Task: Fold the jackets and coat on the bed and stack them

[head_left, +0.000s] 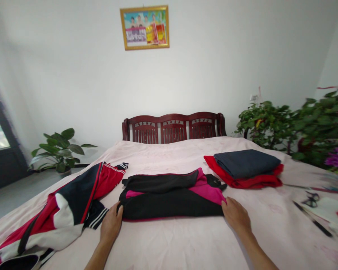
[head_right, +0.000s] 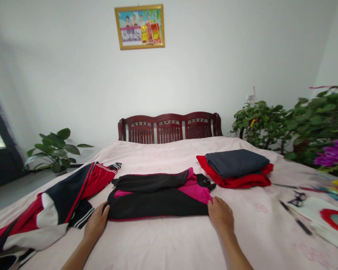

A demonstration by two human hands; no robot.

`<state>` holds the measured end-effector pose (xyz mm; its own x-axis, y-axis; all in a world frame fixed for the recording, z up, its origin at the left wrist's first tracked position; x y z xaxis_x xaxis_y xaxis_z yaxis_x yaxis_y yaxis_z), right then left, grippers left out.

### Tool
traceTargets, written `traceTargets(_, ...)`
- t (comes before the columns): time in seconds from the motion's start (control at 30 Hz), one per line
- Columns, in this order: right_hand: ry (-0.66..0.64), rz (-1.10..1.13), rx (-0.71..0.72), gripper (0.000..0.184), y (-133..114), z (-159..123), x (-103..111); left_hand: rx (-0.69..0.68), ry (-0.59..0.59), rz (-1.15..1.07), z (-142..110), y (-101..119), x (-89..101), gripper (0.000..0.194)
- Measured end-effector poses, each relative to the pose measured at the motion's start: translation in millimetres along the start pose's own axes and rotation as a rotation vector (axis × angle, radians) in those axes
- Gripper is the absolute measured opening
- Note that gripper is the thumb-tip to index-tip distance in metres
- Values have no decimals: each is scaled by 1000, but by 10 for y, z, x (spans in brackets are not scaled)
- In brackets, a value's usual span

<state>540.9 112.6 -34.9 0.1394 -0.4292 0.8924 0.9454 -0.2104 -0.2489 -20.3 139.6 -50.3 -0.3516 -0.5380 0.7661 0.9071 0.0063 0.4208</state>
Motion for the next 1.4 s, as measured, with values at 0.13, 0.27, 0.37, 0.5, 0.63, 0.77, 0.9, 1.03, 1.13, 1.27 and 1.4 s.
traceTargets(0.13, 0, 2, -7, 30, 0, -6, 7, 10, -16, 3, 8, -44, -57, 43)
traceTargets(0.27, -4, -7, -4, 30, -3, -12, 10, 29, -33, -5, 21, -116, -144, 50)
traceTargets(0.37, -4, -14, -3, 30, -4, -8, 7, 31, -39, -5, 24, -149, -184, 53)
traceTargets(0.5, 0, -11, -1, 31, 0, -2, -2, 4, -34, 14, 20, -130, -173, 53)
traceTargets(0.63, 7, -16, 11, 30, -4, -4, -1, 0, -23, 18, 24, -109, -143, 49)
traceTargets(0.77, 14, -24, 27, 29, -7, -8, -2, 9, -22, 15, 32, -108, -141, 49)
traceTargets(0.9, 14, -8, 25, 29, 1, -5, -7, 26, -22, 8, 25, -119, -139, 51)
traceTargets(1.03, 11, -4, 11, 30, 3, -7, -2, -1, -12, 16, 21, -100, -125, 47)
traceTargets(1.13, 24, -8, 24, 30, -13, -14, 14, 18, -26, 8, 24, -123, -146, 51)
traceTargets(1.27, 13, -5, 18, 30, -8, -11, 9, 19, -25, 0, 28, -140, -170, 53)
traceTargets(1.4, -8, 4, 0, 31, 3, -2, -4, 8, -18, 7, 28, -140, -174, 54)
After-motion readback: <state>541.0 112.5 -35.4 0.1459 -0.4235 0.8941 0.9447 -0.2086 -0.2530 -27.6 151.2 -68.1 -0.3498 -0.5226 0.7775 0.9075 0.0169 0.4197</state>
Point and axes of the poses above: each hand's wrist, its own z-axis towards the middle knuckle, its own x-axis out of the back of the hand, y = z × x, the point moved 8 cm from there along z, towards the middle knuckle, and after that the axes turned 6 degrees about z, right-handed, at the moved point
